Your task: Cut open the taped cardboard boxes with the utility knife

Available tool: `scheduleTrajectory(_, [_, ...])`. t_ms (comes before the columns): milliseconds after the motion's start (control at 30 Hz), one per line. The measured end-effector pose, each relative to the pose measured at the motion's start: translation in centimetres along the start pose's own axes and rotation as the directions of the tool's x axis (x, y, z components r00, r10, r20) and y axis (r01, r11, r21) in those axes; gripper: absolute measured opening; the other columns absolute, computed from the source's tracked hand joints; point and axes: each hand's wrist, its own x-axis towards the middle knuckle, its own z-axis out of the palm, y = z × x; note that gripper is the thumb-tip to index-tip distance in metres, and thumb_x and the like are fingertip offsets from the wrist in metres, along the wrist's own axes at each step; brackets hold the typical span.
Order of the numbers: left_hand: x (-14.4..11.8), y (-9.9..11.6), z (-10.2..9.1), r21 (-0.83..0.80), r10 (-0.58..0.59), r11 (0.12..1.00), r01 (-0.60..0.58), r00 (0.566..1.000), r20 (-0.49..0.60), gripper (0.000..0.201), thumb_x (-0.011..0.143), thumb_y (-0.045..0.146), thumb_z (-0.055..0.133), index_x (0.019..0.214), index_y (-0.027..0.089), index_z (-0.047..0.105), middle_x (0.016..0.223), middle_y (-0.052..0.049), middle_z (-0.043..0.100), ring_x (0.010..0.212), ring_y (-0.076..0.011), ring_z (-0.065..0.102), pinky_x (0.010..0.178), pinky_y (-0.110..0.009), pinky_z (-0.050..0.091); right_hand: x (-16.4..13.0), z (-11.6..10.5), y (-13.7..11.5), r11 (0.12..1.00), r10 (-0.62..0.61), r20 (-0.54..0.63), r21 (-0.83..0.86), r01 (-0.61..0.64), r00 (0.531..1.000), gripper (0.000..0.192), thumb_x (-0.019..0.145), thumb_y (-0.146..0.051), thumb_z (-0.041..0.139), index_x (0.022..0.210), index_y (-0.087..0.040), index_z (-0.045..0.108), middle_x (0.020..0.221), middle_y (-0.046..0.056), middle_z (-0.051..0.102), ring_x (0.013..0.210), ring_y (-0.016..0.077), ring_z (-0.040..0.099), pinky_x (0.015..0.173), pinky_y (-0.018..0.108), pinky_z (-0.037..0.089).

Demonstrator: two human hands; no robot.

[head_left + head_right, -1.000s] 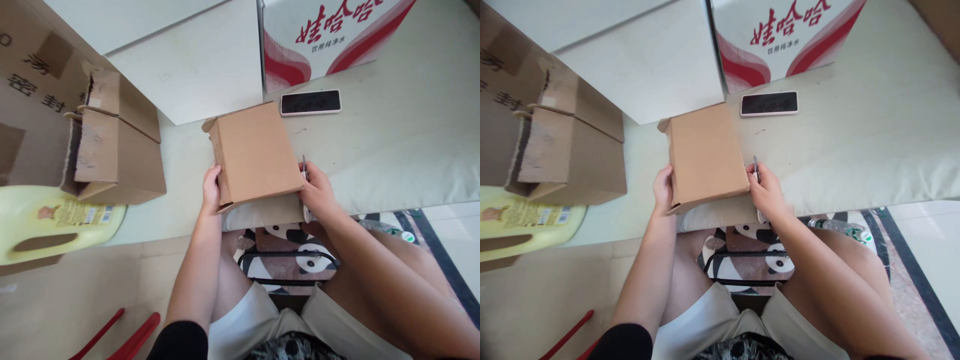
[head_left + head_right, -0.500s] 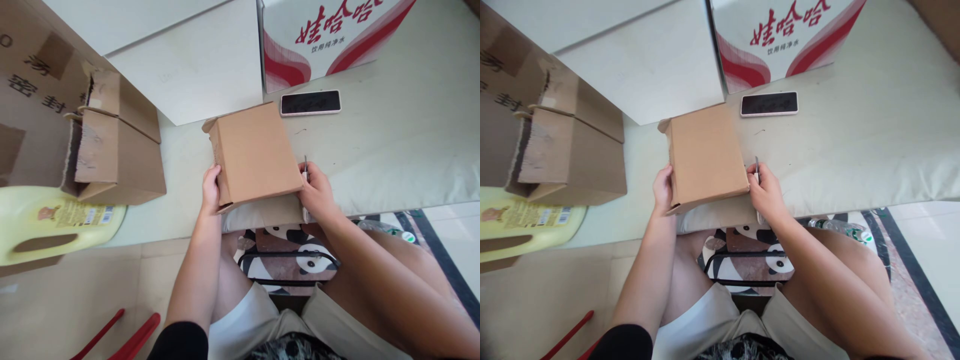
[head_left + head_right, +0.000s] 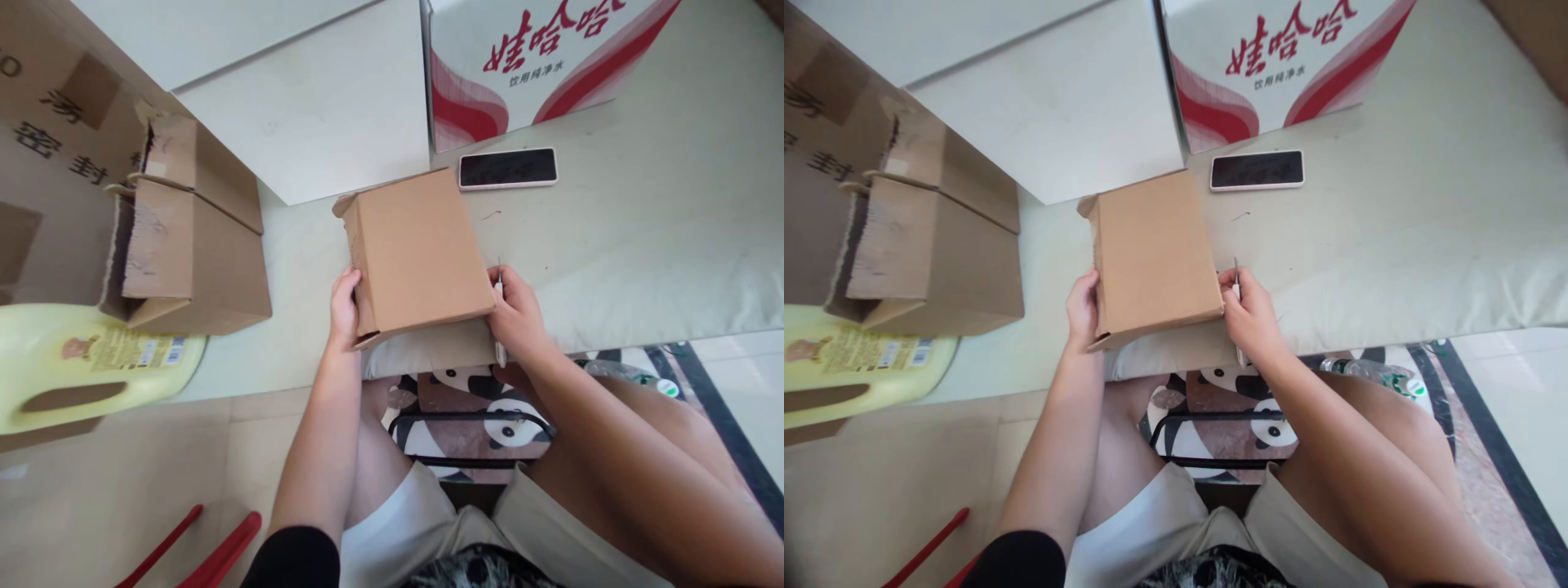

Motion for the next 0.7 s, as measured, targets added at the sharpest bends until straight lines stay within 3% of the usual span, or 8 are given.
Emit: scheduleTrajectory(700, [-0.09, 0.07, 0.08, 0.027, -0.032, 0.999, 0.033, 0.998, -0.047, 0.018, 0.071, 0.037, 0.069, 0.077, 0.021, 0.066, 0.072, 0.001, 0.066, 0.067, -0.0173, 0.063, 0.067, -0.030, 0.049, -0.11, -0.02, 0.45, 0.999, -0.049, -0.006, -0.024, 0.049, 0.999, 0.014, 0.084, -0.038, 0.054, 0.082, -0.024, 0.053, 0.064, -0.005, 0.048, 0.062, 0.0152, 0.042, 0.061, 0.032, 0.033])
